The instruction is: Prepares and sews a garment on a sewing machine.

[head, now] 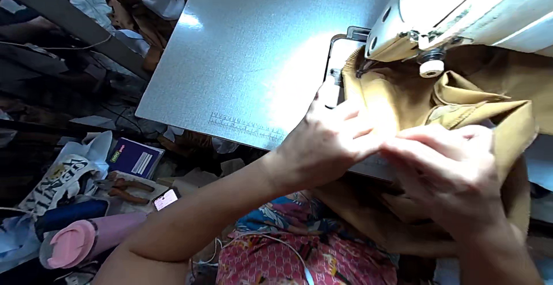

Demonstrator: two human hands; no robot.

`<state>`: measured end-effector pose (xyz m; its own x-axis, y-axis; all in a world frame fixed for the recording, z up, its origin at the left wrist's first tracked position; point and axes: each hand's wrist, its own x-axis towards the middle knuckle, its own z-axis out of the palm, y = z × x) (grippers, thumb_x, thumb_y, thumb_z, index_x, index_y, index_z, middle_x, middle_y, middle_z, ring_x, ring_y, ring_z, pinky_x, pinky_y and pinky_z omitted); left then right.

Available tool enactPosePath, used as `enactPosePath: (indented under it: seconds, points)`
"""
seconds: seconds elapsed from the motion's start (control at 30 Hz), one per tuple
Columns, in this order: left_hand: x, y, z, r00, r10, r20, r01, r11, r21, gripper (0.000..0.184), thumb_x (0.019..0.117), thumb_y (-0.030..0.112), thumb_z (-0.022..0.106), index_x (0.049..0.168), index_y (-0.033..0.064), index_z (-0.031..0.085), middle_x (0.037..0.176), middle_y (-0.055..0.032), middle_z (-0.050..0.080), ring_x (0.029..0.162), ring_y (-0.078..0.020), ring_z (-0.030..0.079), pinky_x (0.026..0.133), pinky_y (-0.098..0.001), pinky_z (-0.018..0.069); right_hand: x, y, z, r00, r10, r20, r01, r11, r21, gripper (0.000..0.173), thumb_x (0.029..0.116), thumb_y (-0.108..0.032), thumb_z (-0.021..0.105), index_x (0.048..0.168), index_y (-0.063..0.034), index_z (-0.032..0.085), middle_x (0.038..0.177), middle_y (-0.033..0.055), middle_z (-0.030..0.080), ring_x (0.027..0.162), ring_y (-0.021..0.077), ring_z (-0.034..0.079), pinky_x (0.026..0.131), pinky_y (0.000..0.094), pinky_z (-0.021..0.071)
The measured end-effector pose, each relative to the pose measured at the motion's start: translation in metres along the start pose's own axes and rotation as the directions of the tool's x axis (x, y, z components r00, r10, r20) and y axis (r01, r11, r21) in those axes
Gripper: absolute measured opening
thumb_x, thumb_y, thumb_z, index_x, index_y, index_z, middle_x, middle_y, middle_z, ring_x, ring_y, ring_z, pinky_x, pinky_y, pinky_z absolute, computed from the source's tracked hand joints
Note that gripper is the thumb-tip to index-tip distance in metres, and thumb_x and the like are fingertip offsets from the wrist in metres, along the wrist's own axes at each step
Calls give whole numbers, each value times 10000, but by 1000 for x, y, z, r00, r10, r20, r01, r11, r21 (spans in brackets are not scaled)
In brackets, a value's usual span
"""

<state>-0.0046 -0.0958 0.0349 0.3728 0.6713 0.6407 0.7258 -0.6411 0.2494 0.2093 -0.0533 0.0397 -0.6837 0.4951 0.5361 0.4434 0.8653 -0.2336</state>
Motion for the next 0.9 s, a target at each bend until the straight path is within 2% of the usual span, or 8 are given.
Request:
enactPosePath:
  seconds: [0.1, 0.17, 0.27, 0.33, 0.4, 0.47, 0.53, 0.9]
  points:
    - [-27, 2, 23, 994, -10, 108, 17, 998, -66, 145, 876, 53, 673, 789, 135, 756, 669, 3, 578, 731, -211, 592, 935, -587, 417, -23, -2, 21, 992, 38, 121, -41, 999, 20, 268, 1001, -224, 555, 876, -127, 772, 887, 80, 699, 891, 260, 649, 830, 521, 399]
    - [-43, 1, 39, 983, -30, 181, 51, 993, -109, 132, 878, 38, 681, 795, 118, 747, 687, -6, 603, 747, -214, 621, 989, -615, 426, -40, -2, 41, 981, 90, 173, -98, 994, 39, 255, 996, -229, 561, 913, -144, 787, 964, 76, 732, 1038, 293, 685, 910, 612, 435]
    - [-46, -4, 46, 933, -71, 353, 151, 967, -206, 100, 891, 39, 696, 823, 80, 757, 776, -54, 676, 878, -266, 689, 1019, -643, 445, -54, -5, 60, 973, 145, 178, -155, 987, 41, 228, 988, -173, 570, 948, -146, 793, 1013, 59, 763, 1102, 288, 707, 972, 698, 428]
    - [-25, -15, 37, 858, -115, 501, 248, 946, -207, 98, 916, 82, 700, 851, 54, 768, 863, -105, 720, 976, -321, 695, 980, -616, 470, -55, -9, 62, 979, 142, 145, -144, 990, 5, 213, 980, -118, 582, 933, -142, 789, 988, 45, 766, 1058, 243, 722, 993, 658, 430]
    - [-1, -32, 39, 864, -173, 473, 264, 955, -134, 125, 945, 98, 657, 907, 39, 761, 942, -153, 707, 1002, -367, 676, 877, -584, 506, -57, -12, 62, 982, 126, 143, -125, 992, -16, 212, 975, -80, 574, 901, -128, 767, 991, 44, 763, 1056, 224, 716, 1009, 620, 428]
    - [19, -49, 54, 897, -234, 374, 268, 962, -40, 212, 993, 176, 617, 1074, 67, 780, 1115, -165, 697, 1122, -387, 631, 957, -619, 441, -58, -12, 63, 982, 114, 148, -115, 993, -3, 219, 970, -53, 568, 904, -118, 766, 1019, 46, 768, 1083, 233, 714, 1009, 611, 453]
    - [29, -60, 73, 886, -284, 367, 290, 956, 39, 286, 1015, 259, 616, 1153, 56, 762, 1205, -169, 674, 1222, -401, 587, 1062, -691, 337, -61, -10, 64, 984, 114, 138, -120, 992, 30, 228, 965, -37, 560, 900, -115, 764, 1037, 47, 771, 1105, 240, 710, 1002, 583, 477]
    - [31, -60, 81, 813, -424, 400, 413, 903, 118, 352, 996, 350, 653, 1248, 123, 745, 1277, -140, 639, 1344, -400, 497, 1100, -787, 185, -59, 0, 67, 983, 124, 135, -140, 983, 120, 219, 969, -59, 572, 913, -118, 776, 1019, 53, 756, 1113, 242, 693, 1023, 527, 488]
